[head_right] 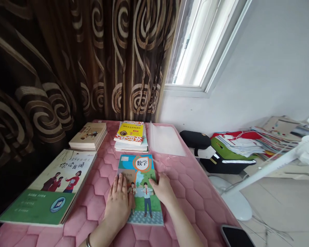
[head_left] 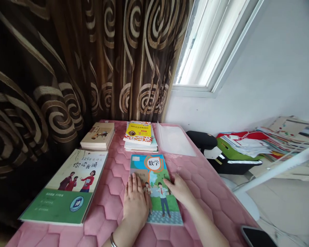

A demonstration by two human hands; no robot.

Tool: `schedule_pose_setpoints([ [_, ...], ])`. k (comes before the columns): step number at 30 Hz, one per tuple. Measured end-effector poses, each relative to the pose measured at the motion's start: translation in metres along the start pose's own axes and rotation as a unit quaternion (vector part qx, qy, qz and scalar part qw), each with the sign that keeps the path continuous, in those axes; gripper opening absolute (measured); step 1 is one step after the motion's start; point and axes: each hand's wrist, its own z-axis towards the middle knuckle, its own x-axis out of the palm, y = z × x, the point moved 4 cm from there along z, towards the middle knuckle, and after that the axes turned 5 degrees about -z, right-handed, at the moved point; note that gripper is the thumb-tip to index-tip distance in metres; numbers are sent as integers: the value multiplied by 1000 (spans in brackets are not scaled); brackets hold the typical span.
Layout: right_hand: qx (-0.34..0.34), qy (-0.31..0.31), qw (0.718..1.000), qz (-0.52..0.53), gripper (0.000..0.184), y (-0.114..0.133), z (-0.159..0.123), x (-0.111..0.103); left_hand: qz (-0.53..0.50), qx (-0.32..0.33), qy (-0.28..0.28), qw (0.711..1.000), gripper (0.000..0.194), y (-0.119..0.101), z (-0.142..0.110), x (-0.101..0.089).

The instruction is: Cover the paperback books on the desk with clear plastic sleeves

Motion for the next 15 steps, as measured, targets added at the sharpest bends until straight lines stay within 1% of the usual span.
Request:
schedule_pose_setpoints([
  [2,31,51,994,93,31,-1,4,-2,-1,1,-2,1000,54,-1,0,0],
  [4,58,95,982,150,29,1,2,-4,-10,-5,-6,1000,54,-2,-1,0],
  [7,108,112,961,229,29,8,-8,-6,-25,-21,-12,999,54,-1,-1,0],
  [8,122,120,948,269,30,11,-12,-5,-29,-24,-13,999,54,-1,-1,0],
  [10,140,156,911,354,32,19,-22,-1,-32,-25,-12,999,55,-1,0,0],
  [12,148,192,883,403,34,27,-29,5,-35,-25,-5,999,56,-2,0,-1],
  [13,149,198,877,411,36,30,-31,7,-37,-26,1,999,55,-1,1,-1],
  [15,137,183,884,407,39,34,-27,5,-48,-33,18,998,55,0,3,-5],
])
